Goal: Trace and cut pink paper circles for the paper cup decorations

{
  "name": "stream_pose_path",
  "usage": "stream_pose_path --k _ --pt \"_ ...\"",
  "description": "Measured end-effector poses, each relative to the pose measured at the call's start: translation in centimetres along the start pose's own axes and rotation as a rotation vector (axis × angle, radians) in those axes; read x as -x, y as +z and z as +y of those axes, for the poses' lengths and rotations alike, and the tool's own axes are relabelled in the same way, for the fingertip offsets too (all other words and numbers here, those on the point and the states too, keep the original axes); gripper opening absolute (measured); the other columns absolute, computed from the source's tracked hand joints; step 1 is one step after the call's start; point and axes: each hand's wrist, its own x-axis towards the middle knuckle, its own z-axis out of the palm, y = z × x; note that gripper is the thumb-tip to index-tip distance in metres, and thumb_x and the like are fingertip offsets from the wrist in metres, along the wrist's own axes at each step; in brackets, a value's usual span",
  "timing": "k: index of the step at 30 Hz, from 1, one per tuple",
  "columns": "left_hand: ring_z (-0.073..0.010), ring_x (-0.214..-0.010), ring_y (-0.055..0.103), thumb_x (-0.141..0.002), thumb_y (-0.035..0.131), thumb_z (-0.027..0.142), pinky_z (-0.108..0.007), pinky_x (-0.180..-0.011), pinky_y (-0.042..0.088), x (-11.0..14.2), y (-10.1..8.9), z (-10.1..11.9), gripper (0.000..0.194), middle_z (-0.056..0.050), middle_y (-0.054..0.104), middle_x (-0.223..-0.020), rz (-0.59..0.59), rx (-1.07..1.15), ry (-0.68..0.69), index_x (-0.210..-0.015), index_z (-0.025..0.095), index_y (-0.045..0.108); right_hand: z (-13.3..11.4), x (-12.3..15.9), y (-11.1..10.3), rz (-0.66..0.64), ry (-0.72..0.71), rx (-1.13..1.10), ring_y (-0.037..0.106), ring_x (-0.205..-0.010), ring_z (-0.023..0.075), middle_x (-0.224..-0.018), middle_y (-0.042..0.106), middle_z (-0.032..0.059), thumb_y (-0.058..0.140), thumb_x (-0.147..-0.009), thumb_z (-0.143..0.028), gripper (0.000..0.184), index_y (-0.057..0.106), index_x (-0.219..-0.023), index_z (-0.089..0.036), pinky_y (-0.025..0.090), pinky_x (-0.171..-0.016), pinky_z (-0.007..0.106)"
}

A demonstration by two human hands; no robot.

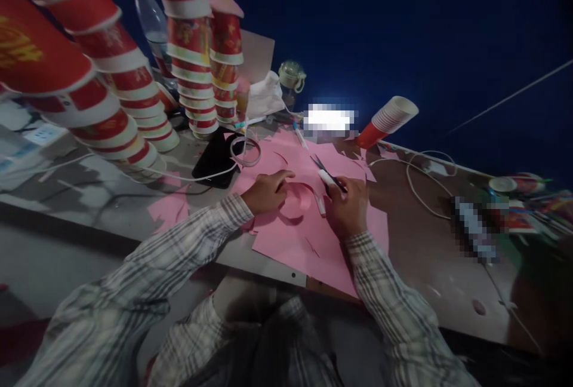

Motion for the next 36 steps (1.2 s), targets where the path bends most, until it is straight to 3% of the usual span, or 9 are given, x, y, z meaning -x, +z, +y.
stream_pose_path --k 1,4,9,14,17,22,28,32,36 --pt "-0.0115 -0.064 0.054 -0.078 0.051 0.01 -0.025 -0.07 0.046 0.0 0.0 0.1 0.048 0.001 0.061 -0.073 0.002 0.005 0.002 -0.124 0.012 0.063 -0.5 0.1 -0.2 0.008 -0.003 -0.075 0.058 -0.095 0.0269 -0.099 0.066 0.0142 0.054 -0.089 -0.04 0.032 0.068 -0.103 -0.014 0.046 -0.088 0.045" --pt "-0.0122 -0.064 0.054 -0.081 0.05 0.012 -0.026 -0.07 0.047 0.2 0.1 0.4 0.045 0.0 0.061 -0.074 0.013 0.01 -0.004 -0.125 0.011 0.062 -2.3 0.7 -0.6 -0.172 -0.073 -0.321 0.061 -0.078 0.0216 -0.089 0.067 0.0091 0.049 -0.093 -0.044 0.039 0.065 -0.112 -0.014 0.048 -0.074 0.038" --pt "-0.013 -0.066 0.056 -0.085 0.049 0.014 -0.027 -0.07 0.048 0.5 0.4 0.9 0.043 -0.003 0.068 -0.082 0.007 0.027 0.013 -0.125 0.011 0.061 -4.9 1.4 -1.4 -0.211 -0.279 -0.299 0.061 -0.073 0.0223 -0.08 0.067 0.0081 0.05 -0.092 -0.053 0.049 0.068 -0.111 -0.012 0.045 -0.074 0.039" --pt "-0.0142 -0.074 0.062 -0.083 0.051 0.011 -0.028 -0.077 0.051 0.5 0.9 1.2 0.043 -0.007 0.072 -0.098 0.036 0.028 0.05 -0.124 0.015 0.062 -5.9 1.9 -1.7 -0.389 -0.093 -0.418 0.049 -0.054 0.0143 -0.065 0.058 -0.0003 0.056 -0.089 -0.044 0.051 0.061 -0.126 -0.009 0.04 -0.055 0.029" --pt "-0.0147 -0.078 0.064 -0.078 0.05 0.006 -0.027 -0.079 0.051 0.5 0.9 1.4 0.049 -0.006 0.071 -0.095 0.023 0.064 0.06 -0.124 0.014 0.063 -6.1 2.2 -1.4 -0.417 0.029 -0.461 0.043 -0.05 0.0131 -0.057 0.049 -0.0047 0.052 -0.088 -0.031 0.043 0.061 -0.125 -0.01 0.037 -0.053 0.027" --pt "-0.0148 -0.082 0.063 -0.072 0.048 0.003 -0.027 -0.079 0.052 0.6 0.6 1.7 0.053 -0.006 0.07 -0.097 0.002 0.152 0.047 -0.122 0.012 0.063 -5.7 1.9 -1.3 -0.43 0.108 -0.533 0.051 -0.06 0.0148 -0.072 0.061 0.001 0.055 -0.084 -0.028 0.038 0.066 -0.118 -0.014 0.045 -0.061 0.03" --pt "-0.018 -0.091 0.064 -0.079 0.051 0.013 -0.03 -0.081 0.052 0.4 0.5 2.0 0.043 -0.009 0.069 -0.106 0.034 0.248 0.007 -0.121 0.011 0.061 -5.6 1.7 -1.9 -0.591 0.374 -1.064 0.064 -0.088 0.0174 -0.116 0.067 0.0065 0.064 -0.085 -0.045 0.049 0.06 -0.129 -0.024 0.057 -0.073 0.029" --pt "-0.0179 -0.089 0.063 -0.08 0.052 0.016 -0.03 -0.08 0.052 0.4 0.7 2.7 0.037 -0.007 0.07 -0.103 0.026 0.193 0.017 -0.116 0.014 0.062 -6.0 2.0 -1.8 -0.674 0.604 -1.356 0.065 -0.076 0.0134 -0.112 0.069 0.0034 0.07 -0.083 -0.042 0.052 0.057 -0.132 -0.029 0.061 -0.069 0.03" --pt "-0.0185 -0.093 0.064 -0.081 0.052 0.015 -0.03 -0.08 0.051 0.4 0.9 3.6 0.035 -0.008 0.07 -0.106 0.021 0.14 0.014 -0.113 0.014 0.063 -6.4 1.9 -1.7 -0.716 0.764 -1.495 0.067 -0.065 0.0139 -0.096 0.071 0.0006 0.073 -0.082 -0.033 0.041 0.06 -0.12 -0.027 0.065 -0.066 0.038"
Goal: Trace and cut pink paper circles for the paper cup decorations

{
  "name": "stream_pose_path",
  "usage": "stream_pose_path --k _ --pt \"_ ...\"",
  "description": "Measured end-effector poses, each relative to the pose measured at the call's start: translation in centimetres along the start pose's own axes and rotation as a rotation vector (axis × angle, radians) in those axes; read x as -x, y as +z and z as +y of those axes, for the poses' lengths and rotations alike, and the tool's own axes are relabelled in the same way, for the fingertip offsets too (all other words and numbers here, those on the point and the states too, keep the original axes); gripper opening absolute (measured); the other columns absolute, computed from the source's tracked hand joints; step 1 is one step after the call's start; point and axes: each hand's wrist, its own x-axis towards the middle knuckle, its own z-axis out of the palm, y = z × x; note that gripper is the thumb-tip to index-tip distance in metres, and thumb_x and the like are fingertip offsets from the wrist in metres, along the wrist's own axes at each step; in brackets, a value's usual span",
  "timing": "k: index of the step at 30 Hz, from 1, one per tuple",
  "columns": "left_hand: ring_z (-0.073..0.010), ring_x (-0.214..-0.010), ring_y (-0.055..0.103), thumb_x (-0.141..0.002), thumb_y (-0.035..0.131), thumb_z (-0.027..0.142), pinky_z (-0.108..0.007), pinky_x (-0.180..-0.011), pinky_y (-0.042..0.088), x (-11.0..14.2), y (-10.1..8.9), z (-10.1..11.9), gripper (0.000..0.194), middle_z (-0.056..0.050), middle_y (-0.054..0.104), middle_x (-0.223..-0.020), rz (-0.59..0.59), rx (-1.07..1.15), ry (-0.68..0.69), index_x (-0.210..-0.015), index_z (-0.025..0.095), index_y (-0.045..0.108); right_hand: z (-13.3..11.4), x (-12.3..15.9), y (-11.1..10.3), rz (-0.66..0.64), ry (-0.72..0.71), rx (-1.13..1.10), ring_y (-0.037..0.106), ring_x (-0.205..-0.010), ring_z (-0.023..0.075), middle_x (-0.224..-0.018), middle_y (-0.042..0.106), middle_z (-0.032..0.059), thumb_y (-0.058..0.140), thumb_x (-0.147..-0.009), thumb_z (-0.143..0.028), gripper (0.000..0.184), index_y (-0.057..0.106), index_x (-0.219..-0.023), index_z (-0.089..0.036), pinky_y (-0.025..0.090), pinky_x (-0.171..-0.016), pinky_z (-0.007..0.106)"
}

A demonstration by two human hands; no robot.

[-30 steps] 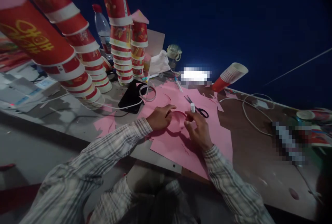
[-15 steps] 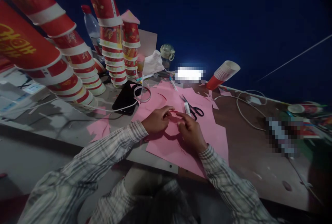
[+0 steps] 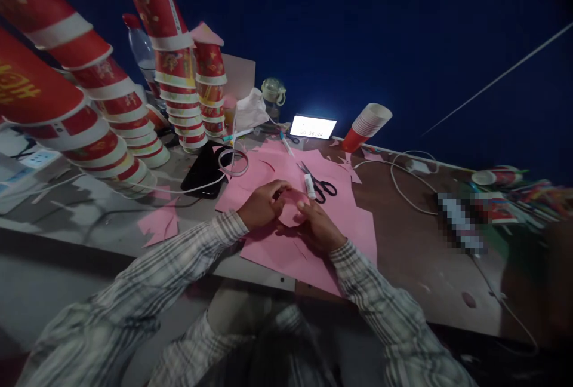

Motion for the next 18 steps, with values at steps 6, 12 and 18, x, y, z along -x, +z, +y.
stream_pose_path --k 6,12,18 --pt "-0.0155 -0.085 0.065 -0.078 0.045 0.008 -0.027 -0.076 0.052 -0.7 0.4 0.9 0.039 -0.006 0.07 -0.1 0.006 0.008 -0.035 -0.112 0.012 0.064 -0.7 -0.2 -0.4 0.042 0.033 -0.156 0.072 -0.064 0.0182 -0.07 0.066 -0.0031 0.065 -0.089 -0.029 0.015 0.058 -0.098 -0.02 0.066 -0.061 0.038" --pt "-0.0171 -0.097 0.066 -0.076 0.05 0.008 -0.03 -0.088 0.052 -1.6 0.4 2.2 0.037 -0.007 0.072 -0.108 0.018 -0.027 0.036 -0.109 0.015 0.066 -1.7 -0.3 -1.1 0.034 -0.021 -0.194 0.073 -0.066 0.0184 -0.078 0.073 0.0034 0.053 -0.097 -0.032 0.017 0.061 -0.103 -0.017 0.064 -0.054 0.033" --pt "-0.0158 -0.095 0.066 -0.078 0.047 0.008 -0.032 -0.089 0.054 -2.6 0.3 3.3 0.033 -0.008 0.071 -0.103 -0.009 0.057 0.017 -0.105 0.013 0.066 -2.5 0.2 -2.6 0.057 -0.006 -0.237 0.075 -0.074 0.0195 -0.083 0.074 0.0031 0.055 -0.097 -0.029 0.013 0.062 -0.1 -0.019 0.066 -0.061 0.037"
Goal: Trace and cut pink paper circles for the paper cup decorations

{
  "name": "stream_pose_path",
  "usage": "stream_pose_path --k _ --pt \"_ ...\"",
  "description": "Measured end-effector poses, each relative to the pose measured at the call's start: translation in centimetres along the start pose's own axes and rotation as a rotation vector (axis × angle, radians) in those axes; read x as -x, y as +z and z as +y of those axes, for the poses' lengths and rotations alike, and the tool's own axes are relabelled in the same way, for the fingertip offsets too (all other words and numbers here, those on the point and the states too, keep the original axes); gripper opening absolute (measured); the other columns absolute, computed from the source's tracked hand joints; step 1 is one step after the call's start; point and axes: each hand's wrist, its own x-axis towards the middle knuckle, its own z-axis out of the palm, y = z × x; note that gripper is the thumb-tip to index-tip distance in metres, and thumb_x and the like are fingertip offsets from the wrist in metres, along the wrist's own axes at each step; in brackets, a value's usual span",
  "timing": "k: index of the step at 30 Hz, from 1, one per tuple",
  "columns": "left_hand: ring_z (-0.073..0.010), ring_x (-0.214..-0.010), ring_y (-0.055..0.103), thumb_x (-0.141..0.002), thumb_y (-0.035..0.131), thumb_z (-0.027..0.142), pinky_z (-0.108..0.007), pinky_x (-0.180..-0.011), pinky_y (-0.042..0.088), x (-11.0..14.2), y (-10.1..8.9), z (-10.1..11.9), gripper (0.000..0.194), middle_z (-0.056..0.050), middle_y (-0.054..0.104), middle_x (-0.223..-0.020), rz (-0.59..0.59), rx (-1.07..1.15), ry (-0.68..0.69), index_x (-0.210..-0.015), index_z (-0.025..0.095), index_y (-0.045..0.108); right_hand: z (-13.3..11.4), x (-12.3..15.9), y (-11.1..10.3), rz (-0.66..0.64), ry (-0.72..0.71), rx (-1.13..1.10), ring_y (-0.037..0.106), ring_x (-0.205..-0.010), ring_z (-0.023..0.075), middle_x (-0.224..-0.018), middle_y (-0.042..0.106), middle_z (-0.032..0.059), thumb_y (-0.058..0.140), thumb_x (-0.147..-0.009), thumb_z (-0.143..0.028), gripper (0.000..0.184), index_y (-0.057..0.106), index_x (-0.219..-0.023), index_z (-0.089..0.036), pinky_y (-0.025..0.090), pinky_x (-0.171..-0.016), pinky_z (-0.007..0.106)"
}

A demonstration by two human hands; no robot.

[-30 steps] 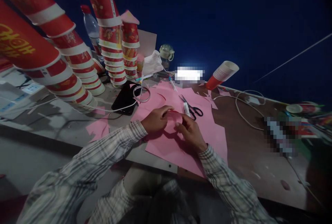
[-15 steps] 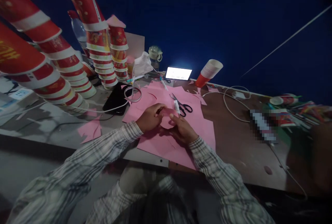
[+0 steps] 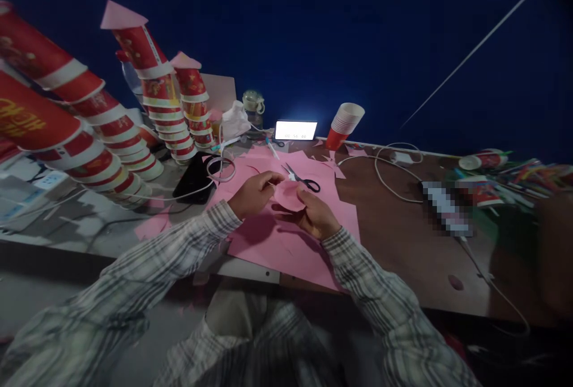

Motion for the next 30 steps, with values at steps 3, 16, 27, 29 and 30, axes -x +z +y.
stream_pose_path --k 3,16,27,29,30 --pt "-0.0113 -0.076 0.064 -0.078 0.044 0.007 -0.028 -0.077 0.056 -0.8 -0.2 0.3 0.032 -0.005 0.068 -0.089 0.002 0.066 -0.036 -0.102 0.012 0.064 -0.8 0.2 -1.2 0.03 -0.044 -0.018 0.075 -0.076 0.0219 -0.088 0.075 0.0072 0.056 -0.096 -0.026 0.014 0.063 -0.103 -0.016 0.066 -0.064 0.042" --pt "-0.0097 -0.044 0.05 -0.095 0.043 0.019 -0.022 -0.051 0.04 -11.2 0.9 3.4 0.024 0.002 0.056 -0.05 -0.07 -0.182 -0.069 -0.084 0.013 0.064 -5.4 1.0 -3.6 0.18 -0.057 -0.266 0.075 -0.089 0.025 -0.095 0.076 0.0129 0.047 -0.098 -0.027 0.024 0.058 -0.115 -0.014 0.065 -0.075 0.047" --pt "-0.0254 -0.118 0.053 -0.087 0.048 0.005 -0.04 -0.104 0.038 -25.1 6.8 5.2 0.04 -0.014 0.054 -0.128 -0.004 -0.65 0.195 -0.122 0.014 0.066 -6.5 0.9 -5.3 0.089 -0.039 -0.261 0.074 -0.093 0.0236 -0.095 0.077 0.0112 0.051 -0.093 -0.035 0.026 0.06 -0.107 -0.016 0.063 -0.078 0.04" --pt "-0.0284 -0.119 0.052 -0.089 0.05 0.011 -0.044 -0.105 0.038 -26.9 7.6 5.4 0.04 -0.014 0.051 -0.129 -0.039 -0.702 0.207 -0.126 0.016 0.065 -6.2 0.5 -5.5 0.111 -0.027 -0.271 0.074 -0.09 0.0236 -0.094 0.077 0.0111 0.053 -0.091 -0.036 0.027 0.061 -0.107 -0.015 0.063 -0.077 0.04" --pt "-0.0294 -0.117 0.052 -0.089 0.052 0.012 -0.045 -0.104 0.038 -27.6 7.9 5.3 0.039 -0.014 0.051 -0.127 -0.056 -0.725 0.21 -0.124 0.016 0.066 -6.0 0.4 -5.6 0.123 -0.026 -0.275 0.074 -0.089 0.0237 -0.093 0.076 0.0109 0.055 -0.09 -0.037 0.028 0.061 -0.107 -0.016 0.063 -0.077 0.041"
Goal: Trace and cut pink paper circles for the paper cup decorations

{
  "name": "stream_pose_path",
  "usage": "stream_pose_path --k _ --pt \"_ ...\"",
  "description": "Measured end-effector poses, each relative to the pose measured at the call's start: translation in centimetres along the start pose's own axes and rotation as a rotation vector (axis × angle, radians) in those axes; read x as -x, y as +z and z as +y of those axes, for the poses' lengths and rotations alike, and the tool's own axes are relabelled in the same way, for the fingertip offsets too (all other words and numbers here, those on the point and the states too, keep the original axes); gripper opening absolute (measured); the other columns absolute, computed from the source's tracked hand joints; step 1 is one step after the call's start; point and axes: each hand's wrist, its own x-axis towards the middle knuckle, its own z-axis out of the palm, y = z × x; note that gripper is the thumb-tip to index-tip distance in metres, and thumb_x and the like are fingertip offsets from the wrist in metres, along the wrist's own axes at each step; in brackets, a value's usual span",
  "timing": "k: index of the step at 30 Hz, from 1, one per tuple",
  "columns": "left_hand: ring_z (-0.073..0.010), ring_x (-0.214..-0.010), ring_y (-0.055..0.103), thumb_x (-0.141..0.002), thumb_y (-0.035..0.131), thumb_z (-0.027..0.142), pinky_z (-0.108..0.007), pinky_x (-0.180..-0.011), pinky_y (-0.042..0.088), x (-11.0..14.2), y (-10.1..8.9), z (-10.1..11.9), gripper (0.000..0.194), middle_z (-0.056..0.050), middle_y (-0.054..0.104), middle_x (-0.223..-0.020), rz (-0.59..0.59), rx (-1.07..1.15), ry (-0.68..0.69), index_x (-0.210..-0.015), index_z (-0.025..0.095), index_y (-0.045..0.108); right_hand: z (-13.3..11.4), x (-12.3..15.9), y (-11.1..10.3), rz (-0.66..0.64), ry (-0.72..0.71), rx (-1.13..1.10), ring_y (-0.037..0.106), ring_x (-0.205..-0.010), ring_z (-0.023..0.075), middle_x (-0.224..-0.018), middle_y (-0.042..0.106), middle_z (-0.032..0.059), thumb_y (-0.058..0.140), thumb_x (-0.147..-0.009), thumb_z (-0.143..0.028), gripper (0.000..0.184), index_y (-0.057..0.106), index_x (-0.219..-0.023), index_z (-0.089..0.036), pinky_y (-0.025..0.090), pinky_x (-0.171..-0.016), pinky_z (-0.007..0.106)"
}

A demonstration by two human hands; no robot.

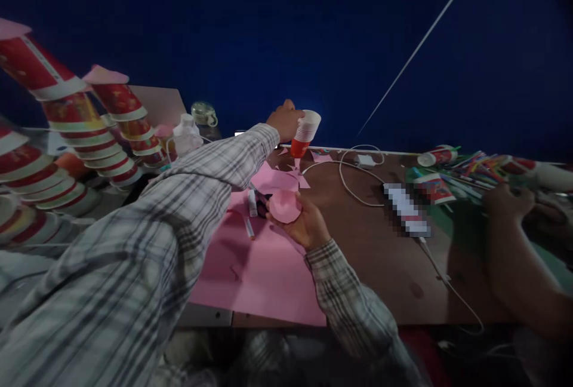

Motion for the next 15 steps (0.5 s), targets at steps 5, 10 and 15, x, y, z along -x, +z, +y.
stream_pose_path --k 5,10,15 --pt "-0.0271 -0.103 0.057 -0.088 0.053 0.012 -0.042 -0.095 0.043 -2.3 1.2 -0.4 0.026 -0.013 0.052 -0.118 -0.029 -0.028 0.036 -0.105 0.014 0.073 0.5 -0.6 -0.2 0.045 0.015 0.008 0.073 -0.089 0.0258 -0.093 0.076 0.0097 0.059 -0.088 -0.039 0.028 0.06 -0.107 -0.017 0.062 -0.079 0.048" --pt "-0.0238 -0.098 0.059 -0.089 0.049 0.01 -0.04 -0.091 0.045 -3.4 1.5 -0.4 0.031 -0.014 0.05 -0.125 -0.059 -0.124 0.069 -0.108 0.012 0.073 0.6 -0.7 0.0 0.046 0.003 -0.035 0.073 -0.088 0.0255 -0.09 0.076 0.0079 0.059 -0.088 -0.038 0.026 0.061 -0.104 -0.018 0.063 -0.077 0.046" --pt "-0.0242 -0.1 0.06 -0.09 0.044 0.012 -0.039 -0.089 0.045 -3.7 1.1 0.1 0.034 -0.013 0.05 -0.129 -0.128 -0.277 0.148 -0.108 0.014 0.073 0.4 -0.7 0.0 0.037 0.01 -0.019 0.073 -0.089 0.0268 -0.091 0.076 0.011 0.064 -0.085 -0.039 0.033 0.06 -0.107 -0.014 0.062 -0.078 0.047"
